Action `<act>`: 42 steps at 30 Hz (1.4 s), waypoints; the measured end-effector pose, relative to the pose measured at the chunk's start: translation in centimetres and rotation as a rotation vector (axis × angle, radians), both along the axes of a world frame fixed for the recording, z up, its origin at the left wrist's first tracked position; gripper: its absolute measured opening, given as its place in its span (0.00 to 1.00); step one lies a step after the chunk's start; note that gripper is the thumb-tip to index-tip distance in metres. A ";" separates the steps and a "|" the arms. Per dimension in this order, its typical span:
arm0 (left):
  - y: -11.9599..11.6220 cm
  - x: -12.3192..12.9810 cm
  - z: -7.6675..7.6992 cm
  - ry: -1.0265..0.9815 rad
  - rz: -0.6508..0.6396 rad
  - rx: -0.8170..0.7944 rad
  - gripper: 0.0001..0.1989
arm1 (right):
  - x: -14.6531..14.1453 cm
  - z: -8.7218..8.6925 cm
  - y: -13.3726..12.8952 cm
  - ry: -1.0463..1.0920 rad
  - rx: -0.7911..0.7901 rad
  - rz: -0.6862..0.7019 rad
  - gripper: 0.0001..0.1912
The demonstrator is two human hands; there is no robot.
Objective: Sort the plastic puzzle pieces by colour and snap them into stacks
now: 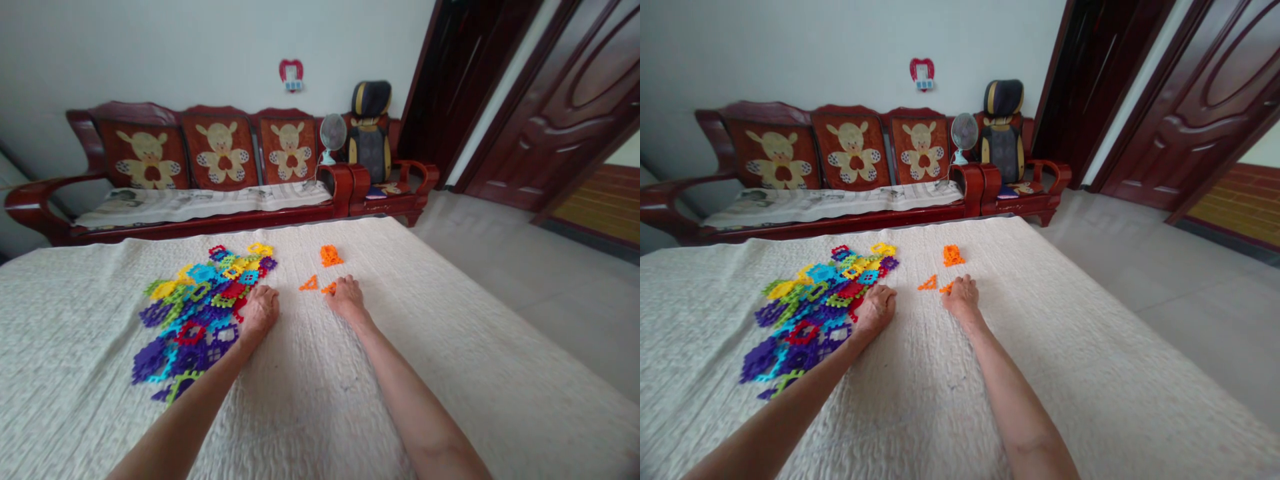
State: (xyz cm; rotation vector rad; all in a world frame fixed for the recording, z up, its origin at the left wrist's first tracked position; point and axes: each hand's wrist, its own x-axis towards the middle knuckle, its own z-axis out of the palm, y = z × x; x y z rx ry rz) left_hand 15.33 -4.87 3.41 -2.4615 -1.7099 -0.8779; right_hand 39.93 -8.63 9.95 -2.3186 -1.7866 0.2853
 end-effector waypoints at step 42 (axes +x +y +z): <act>0.1 0.0 -0.3 -0.024 -0.004 0.009 0.12 | 2.4 -4.0 8.2 0.120 0.533 -0.024 0.28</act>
